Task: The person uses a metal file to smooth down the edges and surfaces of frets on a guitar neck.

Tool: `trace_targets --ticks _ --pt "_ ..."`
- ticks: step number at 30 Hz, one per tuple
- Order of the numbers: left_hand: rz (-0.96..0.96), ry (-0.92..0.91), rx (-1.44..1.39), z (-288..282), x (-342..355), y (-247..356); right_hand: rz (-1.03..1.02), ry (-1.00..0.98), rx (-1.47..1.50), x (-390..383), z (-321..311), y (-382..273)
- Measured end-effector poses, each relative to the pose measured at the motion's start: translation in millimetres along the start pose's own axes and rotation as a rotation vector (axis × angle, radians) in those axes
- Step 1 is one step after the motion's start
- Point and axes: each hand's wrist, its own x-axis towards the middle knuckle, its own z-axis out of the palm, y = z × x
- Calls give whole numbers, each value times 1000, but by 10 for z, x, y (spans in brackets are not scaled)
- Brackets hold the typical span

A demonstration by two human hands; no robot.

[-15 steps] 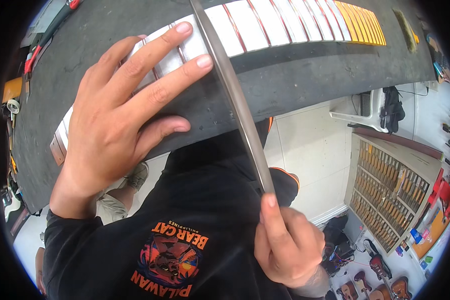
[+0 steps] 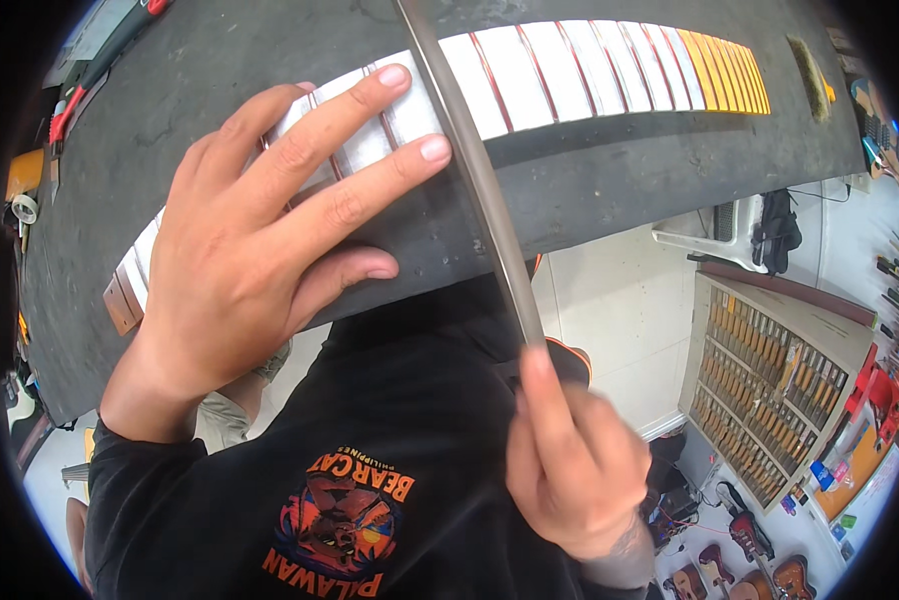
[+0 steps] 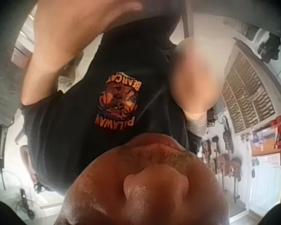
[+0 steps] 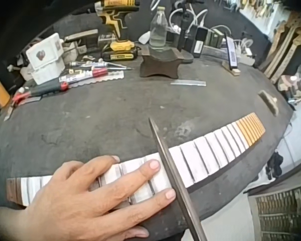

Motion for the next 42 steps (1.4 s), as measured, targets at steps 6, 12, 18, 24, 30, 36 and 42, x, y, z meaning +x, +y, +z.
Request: trace_targets --ticks 6,12,18,24,30,36,42 --pt "7 10 1 -11 27 25 1 -51 17 -645 -217 15" --pt "-11 4 -10 -15 -8 -5 26 -50 -45 335 -81 -177" --pt "-18 -19 -12 -8 -16 -22 29 -29 -14 308 -31 -136" --pt "6 -29 4 -44 20 -9 45 -50 37 -648 -166 5" --pt "-1 -30 1 -24 14 -15 43 -42 -16 41 -96 -136" --pt "-10 -35 -20 -38 -3 -31 14 -15 29 353 16 -70" --pt "32 -42 24 -65 42 -12 31 -86 14 -655 -308 -86"
